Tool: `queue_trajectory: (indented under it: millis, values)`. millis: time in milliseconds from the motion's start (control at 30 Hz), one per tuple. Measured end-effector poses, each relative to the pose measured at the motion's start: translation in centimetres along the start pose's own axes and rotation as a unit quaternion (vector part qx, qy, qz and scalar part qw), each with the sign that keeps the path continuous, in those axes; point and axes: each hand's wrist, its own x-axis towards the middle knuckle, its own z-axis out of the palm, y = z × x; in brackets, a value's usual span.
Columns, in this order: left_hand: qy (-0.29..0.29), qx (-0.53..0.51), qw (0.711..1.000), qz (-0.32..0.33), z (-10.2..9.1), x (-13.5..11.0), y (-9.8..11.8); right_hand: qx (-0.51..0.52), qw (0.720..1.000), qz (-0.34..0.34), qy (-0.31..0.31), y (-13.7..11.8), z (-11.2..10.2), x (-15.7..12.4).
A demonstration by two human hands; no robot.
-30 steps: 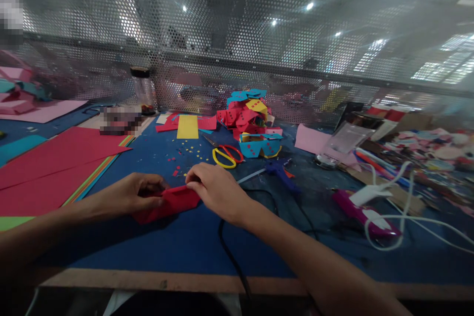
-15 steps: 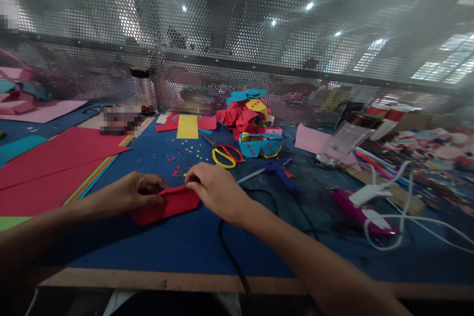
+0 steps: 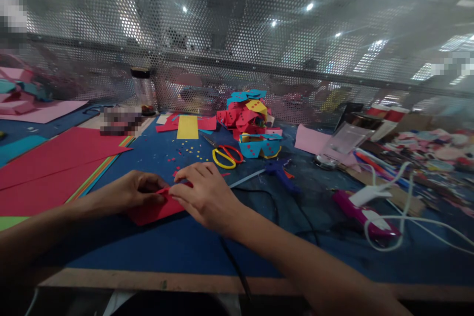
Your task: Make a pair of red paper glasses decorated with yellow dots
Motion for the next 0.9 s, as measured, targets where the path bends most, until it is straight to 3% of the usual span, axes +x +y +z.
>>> queue_trajectory:
  millis: [333,900]
  values:
    - [-0.005,-0.054,0.999,-0.005,0.0,-0.1,0.8,-0.038,0.998,-0.036,-0.017,-0.1,0.5,-0.1]
    - [-0.017,-0.064,0.998,-0.002,0.1,-0.1,0.9,-0.002,1.0,-0.015,-0.018,-0.2,0.6,0.0]
